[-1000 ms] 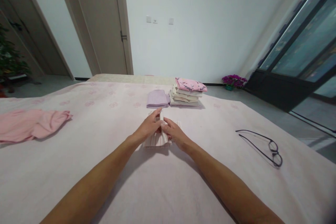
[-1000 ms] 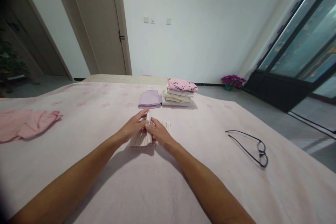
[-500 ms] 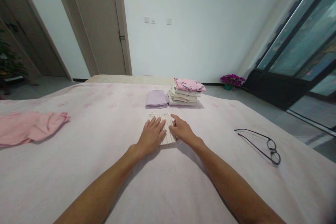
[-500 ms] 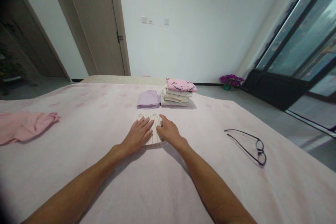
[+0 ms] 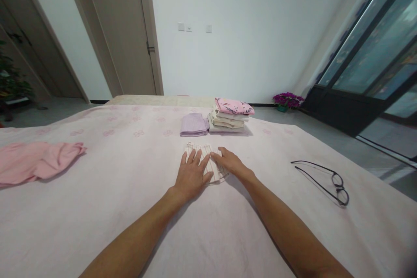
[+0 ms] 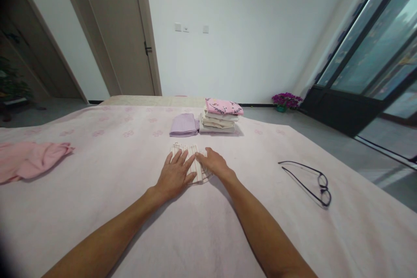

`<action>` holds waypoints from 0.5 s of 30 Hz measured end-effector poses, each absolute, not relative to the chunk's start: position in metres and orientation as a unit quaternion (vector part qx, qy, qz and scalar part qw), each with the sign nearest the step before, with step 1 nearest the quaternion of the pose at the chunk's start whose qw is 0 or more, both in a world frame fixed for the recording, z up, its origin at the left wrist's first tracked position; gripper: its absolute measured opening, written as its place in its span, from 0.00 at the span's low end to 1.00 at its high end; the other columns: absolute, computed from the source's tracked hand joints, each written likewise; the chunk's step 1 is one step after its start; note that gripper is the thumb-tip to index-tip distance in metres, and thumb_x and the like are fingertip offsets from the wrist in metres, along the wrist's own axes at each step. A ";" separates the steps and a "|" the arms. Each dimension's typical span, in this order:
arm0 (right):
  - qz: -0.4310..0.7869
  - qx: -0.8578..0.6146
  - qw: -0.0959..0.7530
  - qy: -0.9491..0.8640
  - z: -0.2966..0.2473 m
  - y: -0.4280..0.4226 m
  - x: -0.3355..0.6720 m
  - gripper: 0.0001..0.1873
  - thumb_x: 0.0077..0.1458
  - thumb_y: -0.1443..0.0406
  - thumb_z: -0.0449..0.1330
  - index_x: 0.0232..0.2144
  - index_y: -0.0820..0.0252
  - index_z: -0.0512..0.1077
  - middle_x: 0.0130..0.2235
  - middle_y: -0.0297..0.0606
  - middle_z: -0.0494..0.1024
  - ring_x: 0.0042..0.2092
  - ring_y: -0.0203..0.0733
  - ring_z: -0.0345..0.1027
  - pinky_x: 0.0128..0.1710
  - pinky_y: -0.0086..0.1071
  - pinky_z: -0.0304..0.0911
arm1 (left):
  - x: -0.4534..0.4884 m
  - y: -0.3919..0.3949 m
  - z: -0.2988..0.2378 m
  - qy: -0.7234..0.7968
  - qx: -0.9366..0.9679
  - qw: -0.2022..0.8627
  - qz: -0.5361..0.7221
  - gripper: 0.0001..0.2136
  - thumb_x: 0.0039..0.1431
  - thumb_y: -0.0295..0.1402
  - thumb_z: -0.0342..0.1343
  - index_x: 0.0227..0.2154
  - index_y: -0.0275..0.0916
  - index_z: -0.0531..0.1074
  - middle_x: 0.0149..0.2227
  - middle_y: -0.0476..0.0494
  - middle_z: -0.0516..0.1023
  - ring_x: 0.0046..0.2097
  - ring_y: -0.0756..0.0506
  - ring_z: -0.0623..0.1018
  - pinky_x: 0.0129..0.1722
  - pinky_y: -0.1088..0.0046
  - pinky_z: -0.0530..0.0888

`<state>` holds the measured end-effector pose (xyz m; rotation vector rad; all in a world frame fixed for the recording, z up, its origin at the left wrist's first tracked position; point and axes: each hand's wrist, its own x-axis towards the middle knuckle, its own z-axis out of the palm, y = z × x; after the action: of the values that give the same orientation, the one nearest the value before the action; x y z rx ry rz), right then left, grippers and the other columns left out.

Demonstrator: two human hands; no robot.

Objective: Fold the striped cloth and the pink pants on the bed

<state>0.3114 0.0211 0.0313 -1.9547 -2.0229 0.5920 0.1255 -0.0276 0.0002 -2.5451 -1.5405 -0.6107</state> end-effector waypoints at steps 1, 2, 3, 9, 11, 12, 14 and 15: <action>0.218 -0.675 0.138 -0.692 0.031 0.021 0.310 0.41 0.60 0.43 0.49 0.63 0.66 0.59 0.59 0.55 0.69 0.59 0.55 0.64 0.55 0.40 0.58 | 0.126 -0.028 0.001 -0.508 -0.835 0.046 -0.206 0.26 0.64 0.46 0.50 0.63 0.45 0.61 0.65 0.37 0.63 0.67 0.34 0.58 0.65 0.45 0.50; 0.225 -0.676 0.142 -0.687 0.030 0.021 0.308 0.42 0.58 0.42 0.51 0.64 0.66 0.58 0.59 0.55 0.69 0.59 0.56 0.64 0.55 0.40 0.59 | 0.127 -0.029 0.001 -0.509 -0.833 0.038 -0.213 0.26 0.64 0.46 0.50 0.63 0.44 0.61 0.65 0.37 0.63 0.67 0.34 0.59 0.65 0.45 0.50; 0.227 -0.679 0.148 -0.682 0.030 0.020 0.306 0.43 0.57 0.42 0.53 0.64 0.64 0.57 0.59 0.54 0.70 0.59 0.56 0.65 0.54 0.41 0.59 | 0.127 -0.029 0.001 -0.508 -0.832 0.025 -0.223 0.26 0.64 0.46 0.50 0.63 0.43 0.61 0.65 0.36 0.63 0.67 0.34 0.59 0.66 0.45 0.49; 0.230 -0.659 0.237 -0.675 0.019 0.015 0.297 0.51 0.46 0.58 0.64 0.68 0.59 0.48 0.57 0.48 0.72 0.55 0.53 0.68 0.54 0.39 0.61 | 0.112 -0.021 -0.001 -0.472 -0.800 -0.126 -0.349 0.23 0.68 0.38 0.45 0.63 0.41 0.59 0.63 0.39 0.67 0.65 0.42 0.65 0.67 0.53 0.52; 0.248 -0.656 0.269 -0.661 0.012 0.017 0.299 0.50 0.44 0.60 0.64 0.67 0.61 0.51 0.56 0.48 0.72 0.55 0.52 0.68 0.54 0.40 0.61 | 0.096 -0.014 0.000 -0.471 -0.770 -0.160 -0.400 0.22 0.68 0.36 0.44 0.63 0.40 0.59 0.63 0.39 0.67 0.64 0.44 0.66 0.66 0.59 0.58; 0.258 -0.653 0.285 -0.652 0.008 0.018 0.301 0.49 0.43 0.61 0.63 0.67 0.62 0.52 0.56 0.48 0.72 0.54 0.51 0.68 0.55 0.40 0.61 | 0.085 -0.010 0.000 -0.483 -0.754 -0.164 -0.415 0.22 0.67 0.35 0.44 0.62 0.39 0.60 0.63 0.39 0.67 0.63 0.44 0.66 0.64 0.61 0.60; 0.275 -0.634 0.324 -0.646 0.005 0.019 0.302 0.46 0.43 0.63 0.61 0.65 0.62 0.54 0.56 0.48 0.71 0.54 0.50 0.68 0.55 0.41 0.61 | 0.060 -0.002 -0.001 -0.527 -0.729 -0.146 -0.412 0.21 0.66 0.34 0.44 0.61 0.37 0.62 0.61 0.37 0.69 0.61 0.43 0.69 0.62 0.61 0.63; 0.280 -0.618 0.345 -0.648 0.006 0.019 0.302 0.45 0.43 0.64 0.60 0.65 0.62 0.55 0.57 0.48 0.71 0.54 0.50 0.68 0.55 0.41 0.61 | 0.046 0.002 -0.002 -0.554 -0.721 -0.128 -0.396 0.21 0.66 0.34 0.45 0.60 0.36 0.62 0.59 0.36 0.71 0.60 0.42 0.70 0.62 0.59 0.64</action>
<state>0.3022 0.0193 0.0057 -1.6047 -1.6829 0.7281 0.0465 0.0017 -0.0017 -2.4708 -1.8984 -1.3560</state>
